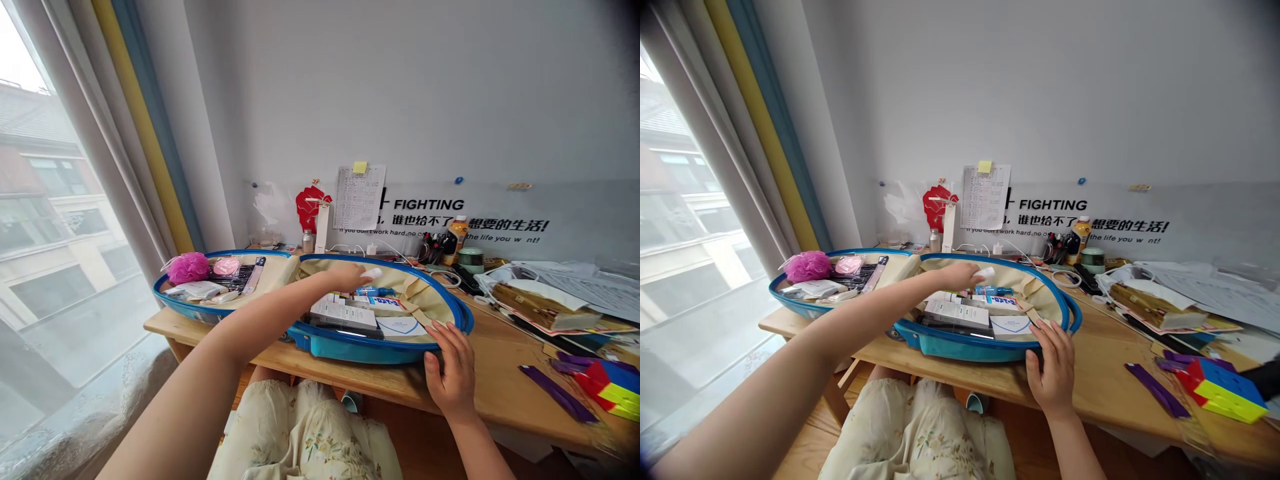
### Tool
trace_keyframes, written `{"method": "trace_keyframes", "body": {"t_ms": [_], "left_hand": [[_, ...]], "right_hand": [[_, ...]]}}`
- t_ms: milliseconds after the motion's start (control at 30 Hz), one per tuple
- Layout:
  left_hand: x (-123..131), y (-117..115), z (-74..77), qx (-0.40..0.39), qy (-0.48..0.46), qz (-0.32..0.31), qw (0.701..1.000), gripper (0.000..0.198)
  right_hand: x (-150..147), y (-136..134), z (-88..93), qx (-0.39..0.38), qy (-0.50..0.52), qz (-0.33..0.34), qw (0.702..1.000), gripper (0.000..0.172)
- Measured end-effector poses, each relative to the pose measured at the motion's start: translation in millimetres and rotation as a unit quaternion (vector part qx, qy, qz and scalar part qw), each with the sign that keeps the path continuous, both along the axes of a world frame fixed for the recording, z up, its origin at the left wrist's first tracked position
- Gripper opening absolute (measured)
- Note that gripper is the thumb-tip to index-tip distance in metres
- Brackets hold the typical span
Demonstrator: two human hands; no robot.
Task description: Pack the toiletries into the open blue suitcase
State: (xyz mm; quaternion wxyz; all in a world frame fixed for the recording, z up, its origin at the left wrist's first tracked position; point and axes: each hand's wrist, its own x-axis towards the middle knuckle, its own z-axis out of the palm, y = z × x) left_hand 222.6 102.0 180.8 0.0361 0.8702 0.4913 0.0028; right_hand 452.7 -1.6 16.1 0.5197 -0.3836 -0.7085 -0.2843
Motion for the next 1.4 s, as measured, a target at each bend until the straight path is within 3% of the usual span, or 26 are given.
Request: {"method": "trace_keyframes", "body": {"t_ms": [200,433,833,1000,1100,1200,1300,1400], "left_hand": [[50,-7,-29.2,-0.029,0.041,-0.092,0.994,0.043],[60,4,-56.7,-0.021,0.076,-0.102,0.992,0.040],[52,6,-62.1,-0.027,0.079,-0.095,0.992,0.038],[46,-5,-49.6,0.005,0.042,-0.099,0.994,0.049],[29,-5,-33.5,0.051,-0.005,-0.082,0.995,0.048],[-10,4,-17.1,0.102,-0.048,-0.005,0.994,0.043],[-72,16,-7.4,0.137,-0.067,0.123,0.981,0.042],[-145,22,-7.8,0.142,-0.058,0.251,0.956,0.040]], "right_hand": [[-2,-1,2.0,0.007,0.003,0.004,1.000,0.042],[-2,-1,1.7,0.008,0.000,0.007,1.000,0.043],[3,4,-3.3,-0.001,0.007,0.007,1.000,0.040],[2,4,-1.4,0.013,-0.006,0.006,1.000,0.041],[2,5,-0.8,0.013,-0.004,0.009,1.000,0.040],[2,6,-1.2,0.015,0.005,0.014,1.000,0.039],[3,6,-1.8,0.013,0.007,0.012,1.000,0.040],[2,6,-2.1,0.010,0.007,0.011,1.000,0.040]]}}
